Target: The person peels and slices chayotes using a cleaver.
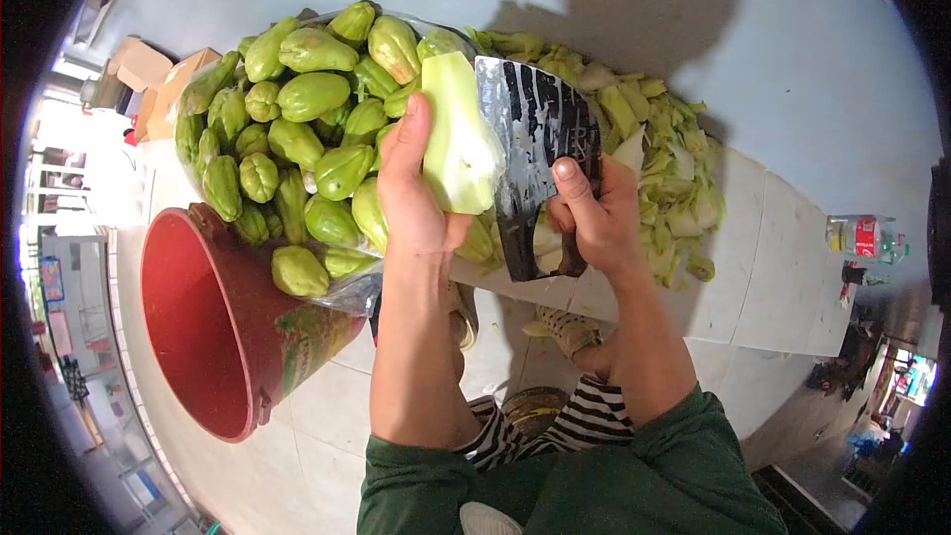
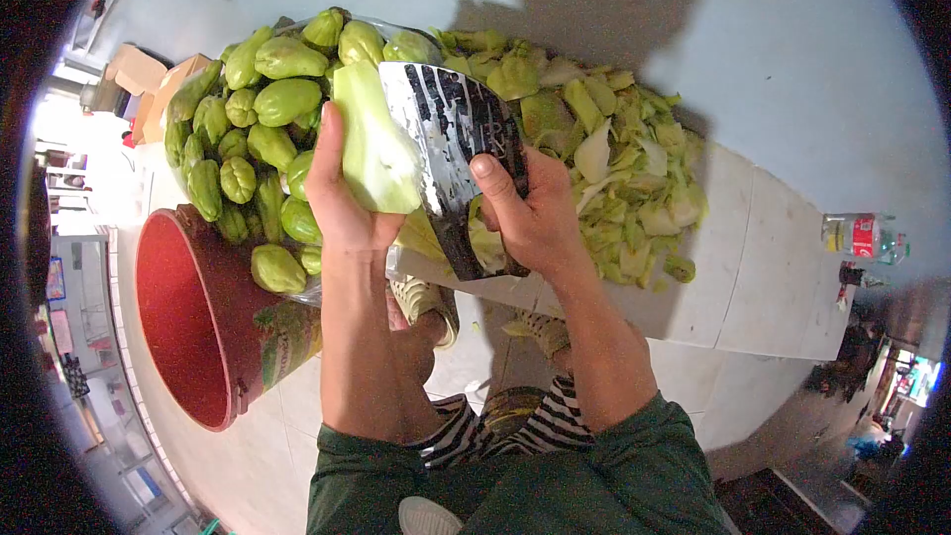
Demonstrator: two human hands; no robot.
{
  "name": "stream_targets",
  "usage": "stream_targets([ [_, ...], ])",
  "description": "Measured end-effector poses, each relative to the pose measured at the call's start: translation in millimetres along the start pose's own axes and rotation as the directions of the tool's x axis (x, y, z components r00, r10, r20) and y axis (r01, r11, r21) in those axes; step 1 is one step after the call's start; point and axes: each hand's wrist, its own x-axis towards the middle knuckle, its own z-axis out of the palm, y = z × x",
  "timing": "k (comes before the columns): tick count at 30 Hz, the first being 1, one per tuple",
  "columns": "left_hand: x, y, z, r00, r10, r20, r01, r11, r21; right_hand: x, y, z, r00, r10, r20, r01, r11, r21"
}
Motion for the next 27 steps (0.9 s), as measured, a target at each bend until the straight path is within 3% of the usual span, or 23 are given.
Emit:
stream_targets([
  [2, 0.6, 4.9, 2.4, 0.999, 0.016, -0.043, -0.014, 0.998, 0.059, 1.2, 0.4, -7.1, 0.998, 0.020, 0.055, -0.013, 0.991, -0.132],
  [6, 1.8, 4.1, 5.5, 0.999, 0.045, 0.016, -0.044, 0.999, -0.021, -4.1, -3.0, -6.7, 0.996, 0.019, 0.085, -0.006, 0.990, -0.142],
  [10, -2.5, -1.9, 5.7, 1.000, -0.010, 0.011, 0.011, 0.998, -0.065, -0.6, -4.2, 1.5, 0.999, 0.004, 0.047, -0.001, 0.998, -0.055],
  [15, -1.7, -6.3, 3.4, 0.999, -0.028, 0.017, 0.028, 0.999, 0.020, 2.9, -3.0, 6.3, 0.999, 0.013, 0.029, -0.016, 0.994, 0.112],
  [21, 0.9, -3.1, 12.0, 0.999, 0.009, 0.041, -0.007, 0.999, -0.050, -0.5, 4.3, -4.1, 0.998, 0.012, 0.066, -0.008, 0.998, -0.068],
  [27, -1.0, -10.9, 6.1, 1.000, -0.008, -0.012, 0.008, 0.999, -0.036, 3.6, -7.0, 8.8, 1.000, 0.022, 0.018, -0.023, 0.999, 0.044],
])
